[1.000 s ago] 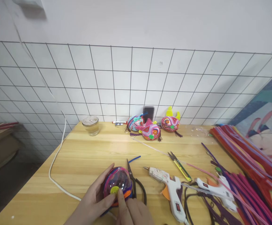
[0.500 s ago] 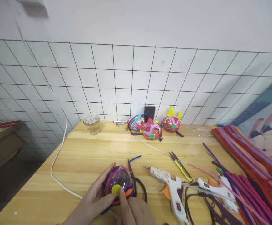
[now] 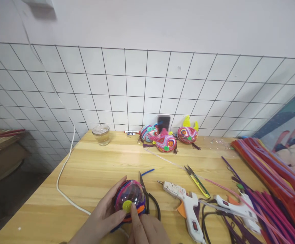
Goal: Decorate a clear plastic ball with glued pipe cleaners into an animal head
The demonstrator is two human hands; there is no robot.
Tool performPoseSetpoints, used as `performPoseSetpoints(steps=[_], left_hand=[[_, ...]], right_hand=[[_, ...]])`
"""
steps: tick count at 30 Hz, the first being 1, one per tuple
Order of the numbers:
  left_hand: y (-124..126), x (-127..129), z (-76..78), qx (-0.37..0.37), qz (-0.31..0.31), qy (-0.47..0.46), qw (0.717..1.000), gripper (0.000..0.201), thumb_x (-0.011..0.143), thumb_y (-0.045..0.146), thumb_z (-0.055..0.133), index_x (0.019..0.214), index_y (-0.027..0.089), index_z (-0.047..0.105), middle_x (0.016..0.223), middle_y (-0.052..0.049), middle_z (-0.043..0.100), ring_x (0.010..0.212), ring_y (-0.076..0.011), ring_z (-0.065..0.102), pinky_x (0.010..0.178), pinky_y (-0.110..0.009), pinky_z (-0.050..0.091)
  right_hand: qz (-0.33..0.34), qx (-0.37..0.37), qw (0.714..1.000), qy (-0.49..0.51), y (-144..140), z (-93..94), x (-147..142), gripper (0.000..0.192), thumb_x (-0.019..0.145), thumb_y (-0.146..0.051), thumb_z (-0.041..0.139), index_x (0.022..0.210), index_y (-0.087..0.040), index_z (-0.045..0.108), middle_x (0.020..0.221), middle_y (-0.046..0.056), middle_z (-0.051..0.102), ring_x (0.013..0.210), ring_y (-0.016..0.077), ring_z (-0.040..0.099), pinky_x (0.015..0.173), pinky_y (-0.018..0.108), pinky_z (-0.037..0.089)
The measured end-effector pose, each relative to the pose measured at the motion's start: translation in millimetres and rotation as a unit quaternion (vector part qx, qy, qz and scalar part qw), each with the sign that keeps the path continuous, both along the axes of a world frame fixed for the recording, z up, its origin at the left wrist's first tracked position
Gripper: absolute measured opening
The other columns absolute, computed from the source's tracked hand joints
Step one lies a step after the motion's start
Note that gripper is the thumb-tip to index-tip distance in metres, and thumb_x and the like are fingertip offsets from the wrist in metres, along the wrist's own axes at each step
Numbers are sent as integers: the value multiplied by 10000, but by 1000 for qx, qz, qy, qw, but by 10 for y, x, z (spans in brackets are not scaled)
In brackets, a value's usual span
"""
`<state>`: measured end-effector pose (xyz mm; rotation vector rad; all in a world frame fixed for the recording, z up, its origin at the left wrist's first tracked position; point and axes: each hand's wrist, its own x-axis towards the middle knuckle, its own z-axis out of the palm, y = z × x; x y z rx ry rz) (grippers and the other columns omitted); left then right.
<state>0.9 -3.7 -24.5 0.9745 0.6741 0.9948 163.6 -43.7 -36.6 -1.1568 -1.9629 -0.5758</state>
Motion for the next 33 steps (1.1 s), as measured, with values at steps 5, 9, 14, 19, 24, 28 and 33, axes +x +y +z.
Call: performPoseSetpoints(steps=[5, 9, 14, 19, 24, 28, 33], left_hand=[[3, 7, -43, 12, 8, 23, 1000, 801, 721, 429, 726, 1415, 215, 386, 1426, -147, 480, 1251, -343, 484, 1035, -457, 396], [-3, 21, -11, 6, 13, 29, 999, 815, 714, 433, 731, 1416, 208, 383, 1408, -150, 499, 1232, -338, 503, 1025, -453, 407], [-3, 13, 25, 2, 13, 24, 1000, 772, 735, 397, 722, 1410, 216, 394, 1422, -134, 489, 1256, -323, 483, 1039, -451, 392], [0, -27, 109, -7, 10, 15, 1000, 737, 741, 417, 710, 1395, 225, 430, 1427, -113, 490, 1285, -321, 450, 1067, -430, 355], [-2, -43, 170, -13, -7, 22, 1000, 734, 751, 405, 710, 1399, 221, 420, 1439, -107, 479, 1305, -292, 434, 1075, -395, 354], [-2, -21, 108, 6, 18, 31, 999, 764, 734, 413, 723, 1399, 200, 414, 1422, -131, 492, 1269, -310, 473, 1050, -418, 386], [-1, -19, 108, 12, 18, 63, 998, 780, 731, 423, 720, 1406, 197, 399, 1432, -139, 477, 1266, -323, 474, 1055, -436, 380]], right_hand=[[28, 17, 999, 0, 20, 9, 4, 294, 853, -55, 451, 1078, -89, 639, 551, 10, 618, 424, 112, 564, 461, 205, 463], [9, -5, 1000, 5, 15, 3, 12, 357, 830, -46, 470, 1148, -117, 615, 571, 10, 633, 446, 123, 586, 473, 209, 482], [23, 1, 1000, 13, 14, -32, 5, 308, 845, -66, 479, 1098, -109, 650, 565, 6, 620, 430, 112, 579, 460, 207, 475], [10, -11, 1000, 4, -2, -36, 3, 316, 836, -58, 480, 1101, -114, 642, 595, 25, 655, 474, 131, 613, 492, 221, 495], [16, -19, 1000, -1, -11, -14, 16, 320, 818, -45, 507, 1106, -100, 635, 611, 31, 665, 478, 128, 620, 486, 213, 494], [12, -15, 1000, 12, -4, 10, -20, 315, 838, -57, 479, 1104, -111, 638, 572, 13, 628, 448, 127, 582, 466, 217, 478], [8, -3, 1000, 30, 6, 7, -63, 309, 854, -62, 460, 1092, -120, 650, 570, 15, 627, 443, 130, 579, 463, 219, 486]])
